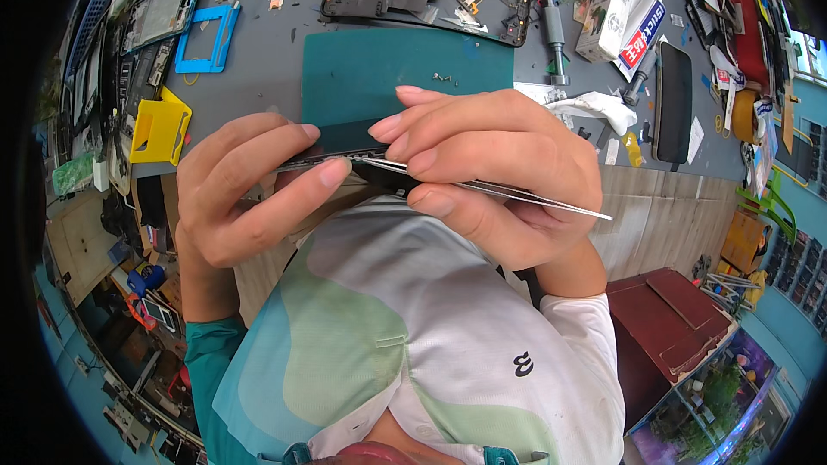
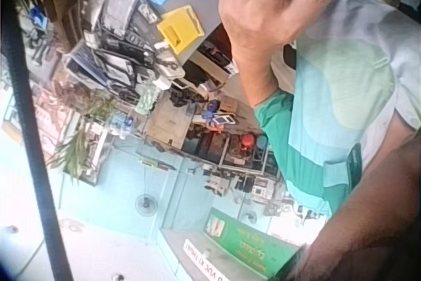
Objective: The person uses tweezers to remove small components from the side of a disassembled smartphone. They then use a screwdriver to unscrew parts and continue to manipulate internal components with tweezers.
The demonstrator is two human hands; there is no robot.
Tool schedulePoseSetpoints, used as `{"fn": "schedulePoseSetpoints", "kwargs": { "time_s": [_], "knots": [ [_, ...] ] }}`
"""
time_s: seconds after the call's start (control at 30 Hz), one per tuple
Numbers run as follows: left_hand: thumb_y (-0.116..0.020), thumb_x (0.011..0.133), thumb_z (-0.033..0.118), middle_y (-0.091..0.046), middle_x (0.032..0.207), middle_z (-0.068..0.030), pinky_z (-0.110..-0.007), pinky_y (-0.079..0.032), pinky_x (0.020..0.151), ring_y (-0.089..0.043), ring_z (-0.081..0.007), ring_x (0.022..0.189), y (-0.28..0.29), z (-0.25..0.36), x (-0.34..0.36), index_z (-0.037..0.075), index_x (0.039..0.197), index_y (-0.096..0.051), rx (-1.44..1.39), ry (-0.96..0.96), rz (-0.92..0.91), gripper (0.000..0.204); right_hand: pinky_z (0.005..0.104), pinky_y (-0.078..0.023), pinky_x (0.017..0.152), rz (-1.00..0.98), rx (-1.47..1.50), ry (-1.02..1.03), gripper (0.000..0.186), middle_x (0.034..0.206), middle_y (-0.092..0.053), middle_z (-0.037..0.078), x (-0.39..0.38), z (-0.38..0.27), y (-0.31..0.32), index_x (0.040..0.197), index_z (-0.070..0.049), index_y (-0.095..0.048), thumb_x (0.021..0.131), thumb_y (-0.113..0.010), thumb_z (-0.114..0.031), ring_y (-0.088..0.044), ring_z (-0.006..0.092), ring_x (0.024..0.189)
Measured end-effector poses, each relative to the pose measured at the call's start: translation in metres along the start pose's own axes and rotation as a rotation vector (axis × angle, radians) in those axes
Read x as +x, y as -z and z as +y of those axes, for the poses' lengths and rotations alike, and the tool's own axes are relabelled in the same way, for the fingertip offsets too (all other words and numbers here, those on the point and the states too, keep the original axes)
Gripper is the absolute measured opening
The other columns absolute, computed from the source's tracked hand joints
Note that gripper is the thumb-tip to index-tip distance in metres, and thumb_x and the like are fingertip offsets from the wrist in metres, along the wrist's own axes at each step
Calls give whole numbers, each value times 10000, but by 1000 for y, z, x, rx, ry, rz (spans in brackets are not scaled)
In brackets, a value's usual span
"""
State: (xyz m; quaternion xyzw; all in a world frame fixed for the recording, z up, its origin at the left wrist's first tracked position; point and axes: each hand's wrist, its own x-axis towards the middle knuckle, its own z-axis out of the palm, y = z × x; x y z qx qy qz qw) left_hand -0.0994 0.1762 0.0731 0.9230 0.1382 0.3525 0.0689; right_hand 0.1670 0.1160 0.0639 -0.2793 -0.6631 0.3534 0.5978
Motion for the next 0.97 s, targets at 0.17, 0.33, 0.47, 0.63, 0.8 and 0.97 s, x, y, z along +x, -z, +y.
{"fn": "schedulePoseSetpoints", "kwargs": {
  "time_s": [0.17, 0.33, 0.47, 0.63, 0.8, 0.97],
  "knots": [
    [-848, 665, 28, -679, 1050, -84, -330, -585, 605, -685, -255, 771, -1, 4, 3, 172, 1133, -780, -17, 41, -2, 494, 651, -542, 990, -22, -71, -38, 193, 1011, -693, 225, -2, -5, 3, 1006, 19, -677, 961, -734, -161, -739, 424, 971],
    [-825, 663, 8, -682, 1052, -75, -330, -593, 621, -690, -251, 777, 1, 5, 4, 176, 1144, -785, -19, 44, -12, 511, 646, -545, 985, -21, -64, -39, 198, 984, -701, 225, -2, -5, 4, 1003, 24, -681, 947, -747, -154, -743, 430, 970],
    [-813, 661, 0, -688, 1055, -76, -330, -599, 638, -694, -249, 787, 3, 4, 5, 176, 1145, -789, -18, 41, -26, 516, 565, -573, 976, -49, -37, 16, 186, 995, -718, 233, 0, 1, 7, 1016, 60, -698, 852, -766, 4, -756, 395, 973],
    [-813, 667, 3, -694, 1052, -79, -327, -598, 638, -697, -248, 791, 4, 3, 6, 170, 1137, -794, -22, 31, -32, 500, 524, -582, 980, -70, -20, 34, 239, 1016, -724, 234, 1, 1, 8, 1024, 75, -706, 797, -781, 88, -760, 375, 986],
    [-816, 685, 9, -694, 1051, -83, -326, -594, 626, -696, -248, 775, 3, 2, 5, 161, 1137, -794, -40, 26, -26, 477, 515, -580, 989, -85, -49, 30, 247, 1025, -725, 226, 2, 0, 7, 1020, 78, -712, 788, -795, 87, -758, 375, 998],
    [-813, 712, 20, -693, 1048, -87, -325, -593, 623, -697, -250, 772, 3, 2, 6, 157, 1137, -793, -43, 25, -24, 447, 513, -578, 991, -110, -85, 29, 255, 1031, -727, 222, 4, -1, 8, 1021, 80, -716, 784, -809, 76, -759, 375, 1001]
  ]
}}
